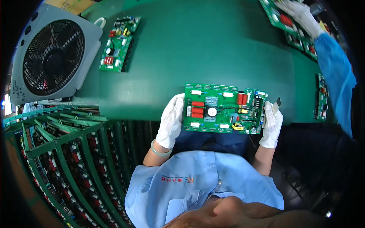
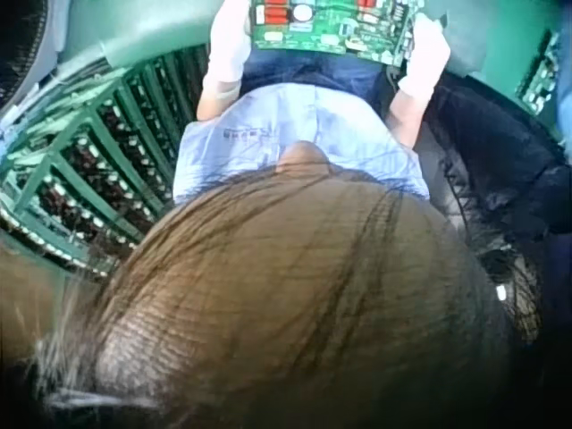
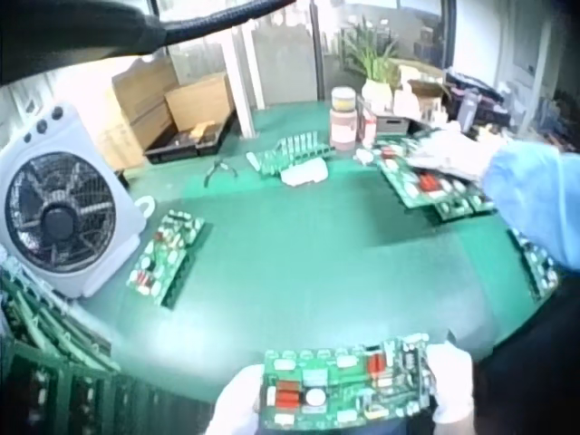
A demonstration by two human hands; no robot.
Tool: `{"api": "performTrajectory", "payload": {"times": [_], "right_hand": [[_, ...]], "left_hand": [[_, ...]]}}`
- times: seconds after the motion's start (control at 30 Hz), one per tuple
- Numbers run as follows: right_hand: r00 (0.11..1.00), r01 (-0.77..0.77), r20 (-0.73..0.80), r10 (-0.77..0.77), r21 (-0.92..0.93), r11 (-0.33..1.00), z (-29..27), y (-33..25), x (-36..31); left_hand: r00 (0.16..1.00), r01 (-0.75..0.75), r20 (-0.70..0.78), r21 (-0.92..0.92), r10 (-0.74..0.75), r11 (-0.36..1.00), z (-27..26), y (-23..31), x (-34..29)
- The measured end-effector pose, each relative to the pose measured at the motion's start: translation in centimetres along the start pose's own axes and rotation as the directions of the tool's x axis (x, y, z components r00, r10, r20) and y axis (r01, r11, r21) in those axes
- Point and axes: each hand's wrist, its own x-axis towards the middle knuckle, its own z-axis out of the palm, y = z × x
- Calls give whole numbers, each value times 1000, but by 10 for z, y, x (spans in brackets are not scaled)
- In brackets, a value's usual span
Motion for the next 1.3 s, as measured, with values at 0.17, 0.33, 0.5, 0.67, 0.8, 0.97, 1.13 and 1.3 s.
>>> {"api": "performTrajectory", "payload": {"times": [0.17, 0.33, 0.5, 0.67, 0.8, 0.97, 1.13, 1.3], "right_hand": [[995, -71, -66, 71, 7, 997, -28, 50, -25], [989, -56, -138, 45, -73, 996, -26, 59, -30], [991, -26, -134, 7, -145, 989, -26, 63, -30], [994, -39, -108, 24, -137, 990, -28, 66, -33], [989, -2, -149, -10, -79, 997, -28, 71, -34], [990, -9, -140, -8, -118, 993, -26, 75, -35], [994, -16, -111, -1, -159, 987, -24, 66, -35], [993, -21, -116, 7, -118, 993, -25, 65, -36]], "left_hand": [[992, 87, 100, -60, -81, 994, 0, -20, -35], [991, 54, 127, -189, -30, 981, 12, -24, -42], [991, 103, 102, -157, -88, 982, 8, -27, -50], [976, 73, 213, -174, -34, 982, 3, -33, -52], [955, -41, 286, -124, 76, 991, -6, -47, -51], [970, -54, 237, -28, 59, 998, -1, -44, -52], [972, 21, 236, -23, -15, 1000, 0, -36, -48], [946, -45, 322, 45, 29, 998, -5, -41, -42]]}}
